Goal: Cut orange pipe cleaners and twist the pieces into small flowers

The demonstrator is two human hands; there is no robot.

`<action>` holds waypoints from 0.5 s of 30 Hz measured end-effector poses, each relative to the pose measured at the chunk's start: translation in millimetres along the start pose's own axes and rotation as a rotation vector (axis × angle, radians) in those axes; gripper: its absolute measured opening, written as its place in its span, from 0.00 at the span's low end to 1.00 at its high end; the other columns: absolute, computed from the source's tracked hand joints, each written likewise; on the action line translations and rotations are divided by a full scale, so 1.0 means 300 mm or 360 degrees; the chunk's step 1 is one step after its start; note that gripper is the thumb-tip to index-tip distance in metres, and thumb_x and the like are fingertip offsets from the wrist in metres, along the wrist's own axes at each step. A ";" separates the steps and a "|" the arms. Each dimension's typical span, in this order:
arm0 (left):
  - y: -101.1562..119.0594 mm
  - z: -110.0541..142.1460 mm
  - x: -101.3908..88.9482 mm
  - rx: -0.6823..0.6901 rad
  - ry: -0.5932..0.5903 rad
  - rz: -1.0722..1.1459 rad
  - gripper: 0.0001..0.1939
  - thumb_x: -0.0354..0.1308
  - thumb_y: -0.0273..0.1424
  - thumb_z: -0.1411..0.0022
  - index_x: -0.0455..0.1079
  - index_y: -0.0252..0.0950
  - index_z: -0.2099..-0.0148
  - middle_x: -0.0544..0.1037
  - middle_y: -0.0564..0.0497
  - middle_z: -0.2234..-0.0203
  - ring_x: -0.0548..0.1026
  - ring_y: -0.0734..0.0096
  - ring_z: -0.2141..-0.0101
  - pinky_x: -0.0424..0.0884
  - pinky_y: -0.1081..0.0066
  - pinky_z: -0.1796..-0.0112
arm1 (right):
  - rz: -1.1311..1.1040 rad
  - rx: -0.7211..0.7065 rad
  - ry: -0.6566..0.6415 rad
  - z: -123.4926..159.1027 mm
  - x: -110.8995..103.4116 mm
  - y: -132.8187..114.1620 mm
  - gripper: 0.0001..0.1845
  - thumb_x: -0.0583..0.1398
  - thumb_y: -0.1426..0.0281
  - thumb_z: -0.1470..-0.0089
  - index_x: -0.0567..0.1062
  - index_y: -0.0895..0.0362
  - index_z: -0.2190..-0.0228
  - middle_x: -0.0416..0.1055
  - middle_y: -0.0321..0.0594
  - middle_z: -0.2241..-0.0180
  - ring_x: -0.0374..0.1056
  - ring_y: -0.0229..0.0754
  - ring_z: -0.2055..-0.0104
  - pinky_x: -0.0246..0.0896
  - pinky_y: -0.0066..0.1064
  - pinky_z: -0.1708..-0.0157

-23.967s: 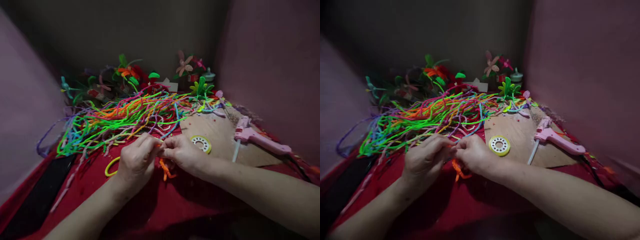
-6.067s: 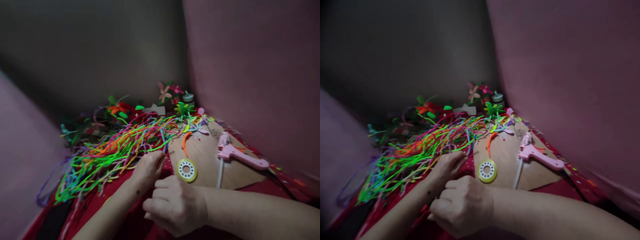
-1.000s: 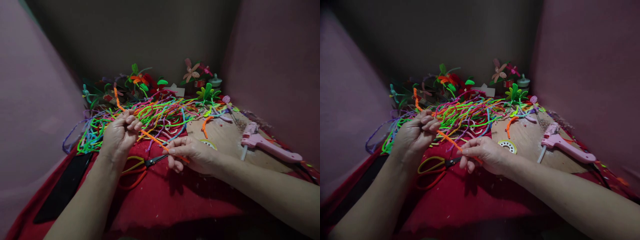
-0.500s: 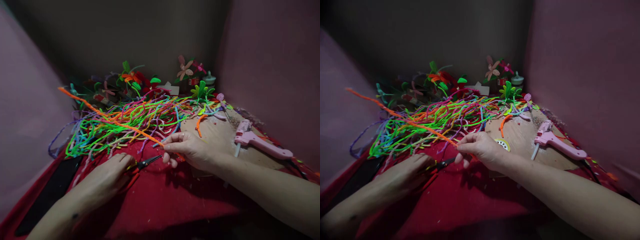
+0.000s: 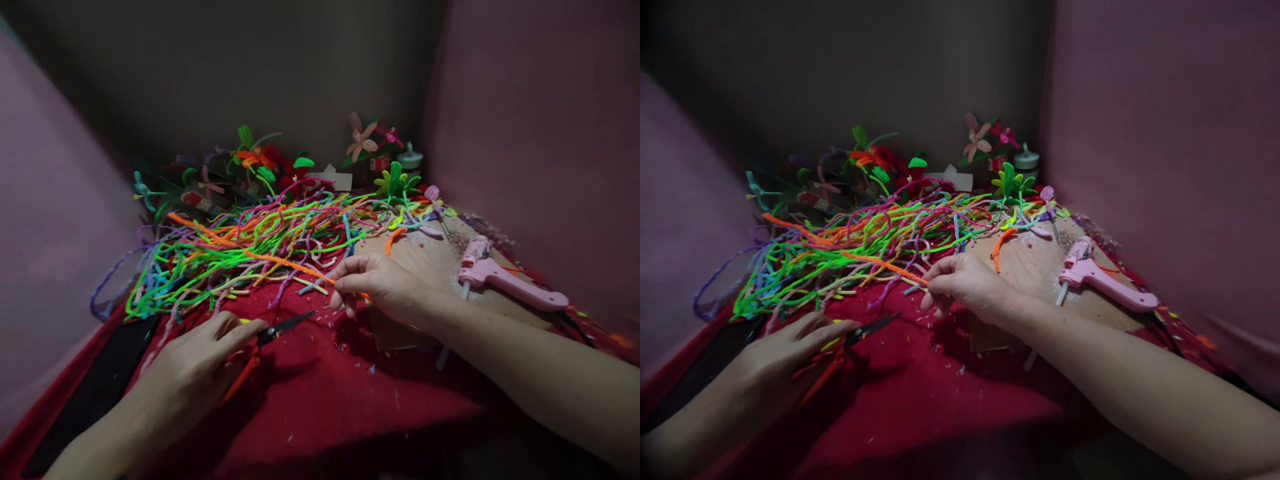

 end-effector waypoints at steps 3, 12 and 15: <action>0.071 -0.028 -0.030 0.0144 -0.0056 -0.0342 0.19 0.45 0.27 0.38 0.63 0.43 0.46 0.77 0.49 0.62 0.76 0.69 0.72 0.69 0.73 0.73 | 0.0007 0.0031 0.0006 -0.005 -0.005 0.011 0.05 0.55 0.80 0.57 0.69 0.61 0.77 0.72 0.37 0.80 0.61 0.29 0.84 0.55 0.21 0.82; 0.032 0.073 0.036 -0.0112 -0.0235 -0.0529 0.26 0.40 0.21 0.42 0.58 0.34 0.42 0.72 0.43 0.58 0.71 0.61 0.58 0.70 0.62 0.59 | 0.0044 0.0009 -0.0062 -0.020 -0.007 0.032 0.04 0.57 0.78 0.58 0.71 0.60 0.76 0.71 0.37 0.82 0.61 0.30 0.85 0.55 0.23 0.83; 0.019 0.322 0.104 -0.0130 -0.0222 -0.0463 0.28 0.42 0.23 0.43 0.55 0.35 0.40 0.71 0.43 0.56 0.69 0.59 0.53 0.68 0.60 0.55 | 0.0070 0.0024 -0.0083 -0.024 -0.006 0.039 0.04 0.57 0.78 0.58 0.71 0.60 0.75 0.71 0.36 0.82 0.60 0.30 0.85 0.55 0.23 0.83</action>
Point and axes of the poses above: each hand's wrist, its own z-axis away from the middle knuckle, its own x-axis out of the palm, y = z × x, the point moved 7 cm from there along -z, towards the middle knuckle
